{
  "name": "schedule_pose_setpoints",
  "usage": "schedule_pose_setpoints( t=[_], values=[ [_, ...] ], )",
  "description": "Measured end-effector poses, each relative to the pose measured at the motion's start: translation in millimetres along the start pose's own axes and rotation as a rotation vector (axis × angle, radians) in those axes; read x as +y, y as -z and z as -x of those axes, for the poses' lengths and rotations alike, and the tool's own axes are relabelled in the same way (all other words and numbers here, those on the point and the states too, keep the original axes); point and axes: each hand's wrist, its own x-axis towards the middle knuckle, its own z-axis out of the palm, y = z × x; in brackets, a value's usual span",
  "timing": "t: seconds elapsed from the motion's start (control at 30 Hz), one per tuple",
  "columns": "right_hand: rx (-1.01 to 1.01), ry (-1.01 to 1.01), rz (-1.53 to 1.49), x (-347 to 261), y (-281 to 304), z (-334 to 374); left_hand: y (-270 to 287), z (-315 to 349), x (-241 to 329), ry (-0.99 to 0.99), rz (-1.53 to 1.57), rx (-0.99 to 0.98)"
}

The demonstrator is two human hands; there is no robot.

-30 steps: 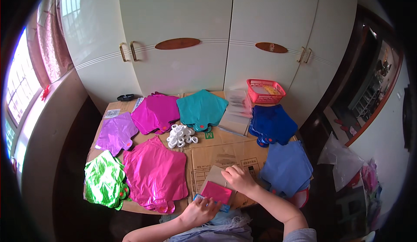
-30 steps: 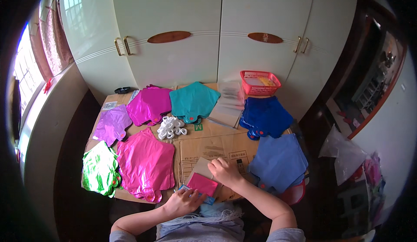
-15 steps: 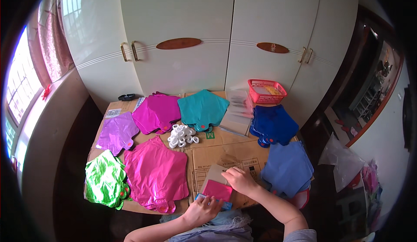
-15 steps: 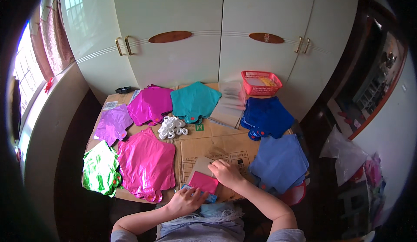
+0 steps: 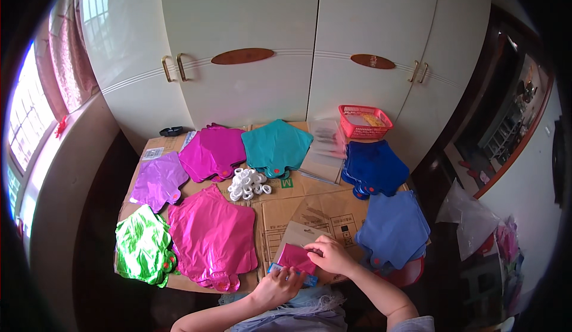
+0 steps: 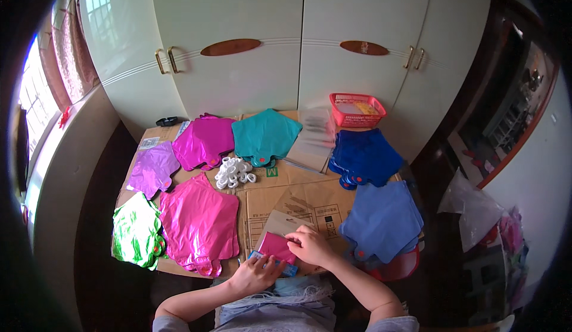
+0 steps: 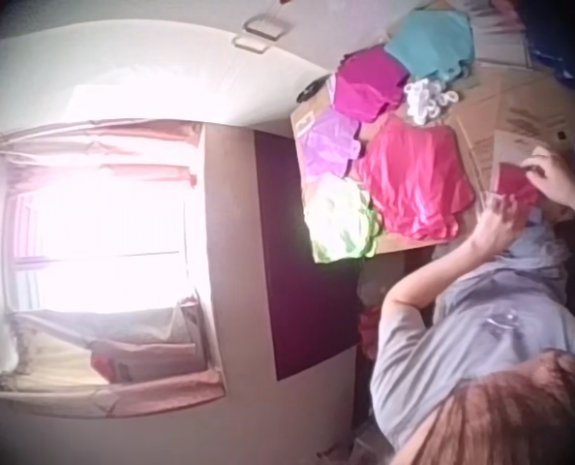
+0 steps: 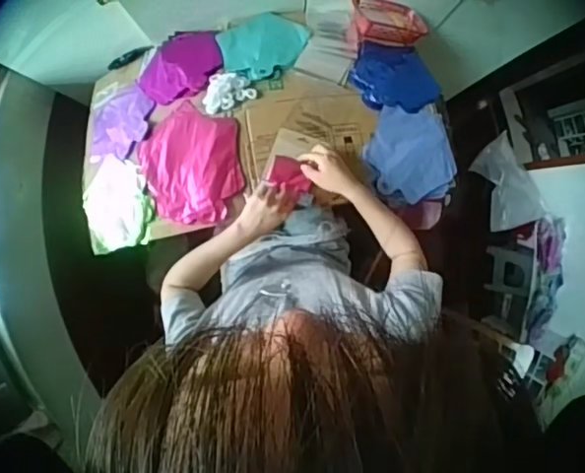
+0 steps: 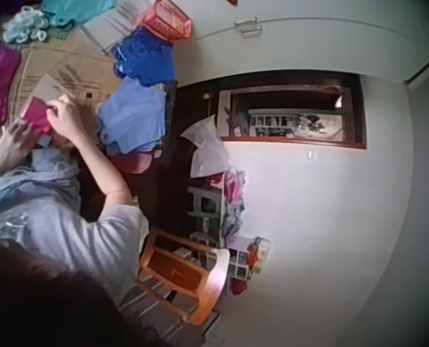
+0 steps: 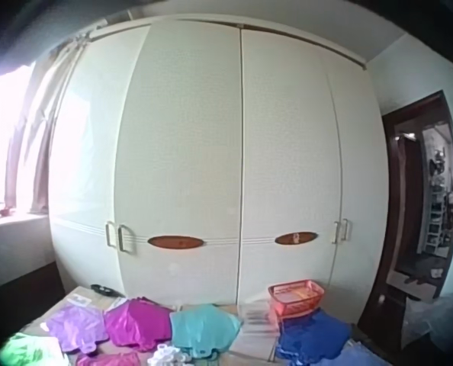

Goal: Packaging folded pieces of colored fabric into plastic bags and sealing them with adhesive labels.

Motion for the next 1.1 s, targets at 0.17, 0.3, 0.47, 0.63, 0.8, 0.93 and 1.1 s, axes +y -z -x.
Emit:
schedule_pose_setpoints(
  t=[0.17,0.3,0.47,0.63,0.8,0.93,1.1],
  values=[
    [-0.211,-0.060,-0.011,-4.2,8.1,-18.9,-3.3,1.3,-2.3,-0.033,0.030,0.046],
    [-0.369,-0.188,-0.059,-4.5,9.1,-34.3,-0.8,0.8,-2.2,-0.017,0.016,0.027],
    [-0.411,-0.121,-0.047,2.5,12.2,-42.2,0.1,-0.7,-2.4,-0.009,0.056,-0.004],
    [-0.280,0.113,0.210,-1.1,12.1,-38.9,2.2,-0.9,-3.4,0.000,0.077,-0.023],
    [0.173,0.328,0.372,3.1,15.2,-37.2,5.5,-1.8,-3.0,0.013,0.072,-0.032],
    [0.216,0.327,0.549,13.0,4.3,-26.7,5.6,-2.2,-3.0,-0.001,0.048,-0.054],
    [0.282,0.387,0.745,22.7,-11.9,-26.6,6.5,-3.5,-7.6,-0.007,0.057,-0.049]
  ],
)
